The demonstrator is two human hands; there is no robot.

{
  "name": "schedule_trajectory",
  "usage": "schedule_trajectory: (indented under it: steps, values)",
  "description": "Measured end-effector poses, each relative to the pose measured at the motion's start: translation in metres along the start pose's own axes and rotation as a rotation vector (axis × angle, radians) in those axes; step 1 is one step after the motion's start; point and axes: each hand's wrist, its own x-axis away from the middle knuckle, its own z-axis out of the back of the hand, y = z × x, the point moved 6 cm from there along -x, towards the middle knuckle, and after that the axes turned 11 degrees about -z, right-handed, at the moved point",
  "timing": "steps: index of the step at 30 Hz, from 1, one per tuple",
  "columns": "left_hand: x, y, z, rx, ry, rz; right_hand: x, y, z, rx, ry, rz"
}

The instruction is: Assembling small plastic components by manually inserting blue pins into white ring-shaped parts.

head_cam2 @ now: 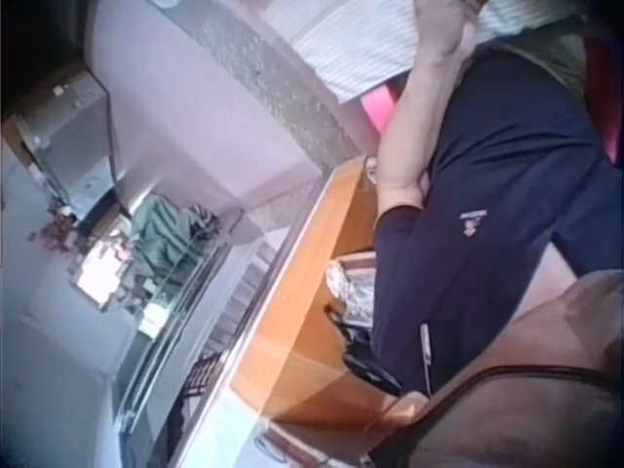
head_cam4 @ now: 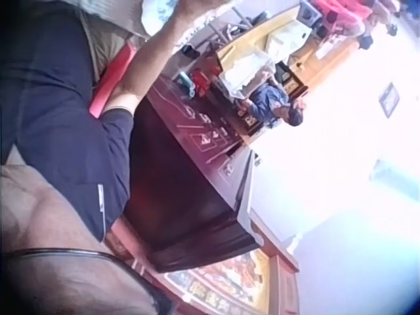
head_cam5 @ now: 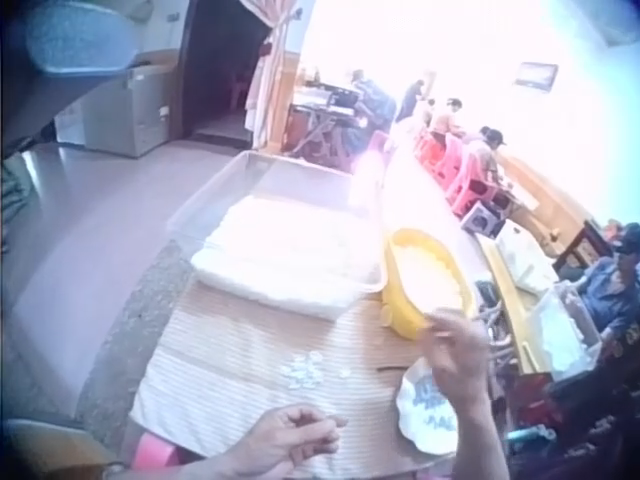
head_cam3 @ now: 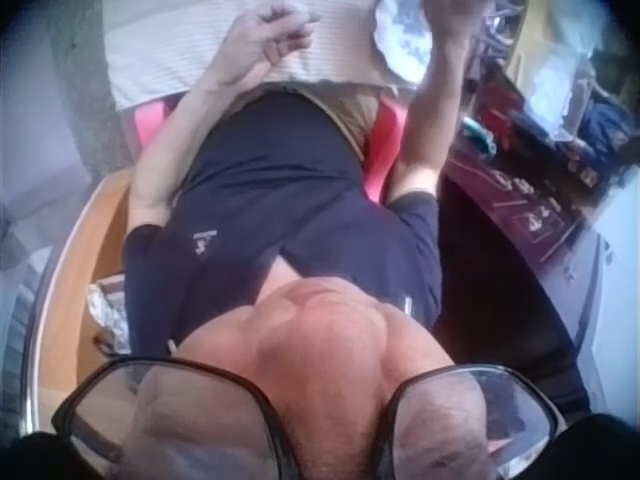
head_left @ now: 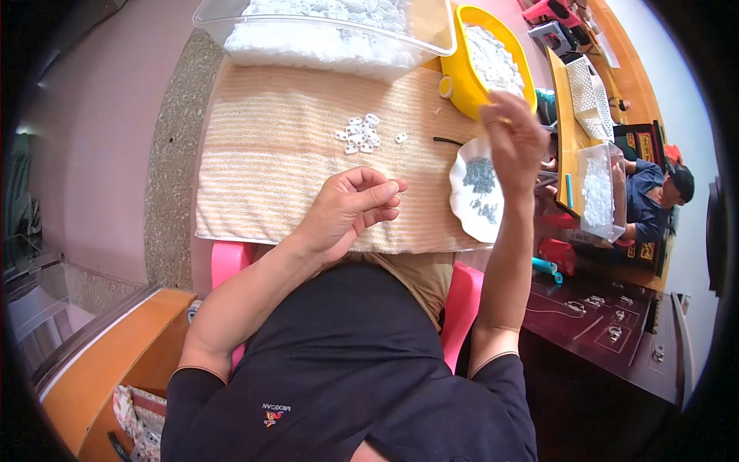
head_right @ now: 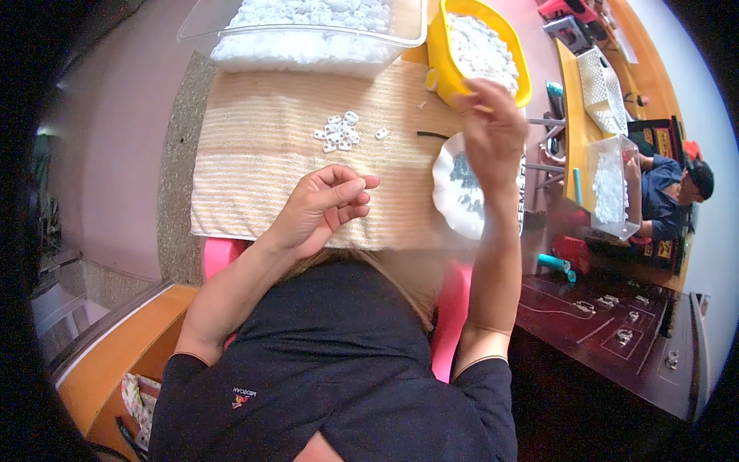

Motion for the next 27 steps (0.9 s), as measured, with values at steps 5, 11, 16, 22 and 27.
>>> schedule_trajectory:
  steps: [5,11,16,22,27]
  values:
    - [0.001,-0.001,0.003,-0.008,0.026,-0.011,0.034,0.005,-0.066,0.138,-0.398,-0.105]
    - [0.0,-0.002,0.001,-0.002,0.025,-0.012,0.041,-0.001,-0.086,0.471,-0.43,-0.008]
    - [0.0,-0.002,0.001,0.003,0.022,-0.012,0.04,0.005,-0.092,0.56,-0.474,-0.065]
    - [-0.001,0.0,0.003,-0.031,0.032,-0.066,0.047,0.003,-0.089,0.405,-0.427,-0.048]
    - [0.0,0.006,0.005,-0.109,0.139,-0.178,0.075,-0.01,-0.082,-0.095,-0.459,-0.259]
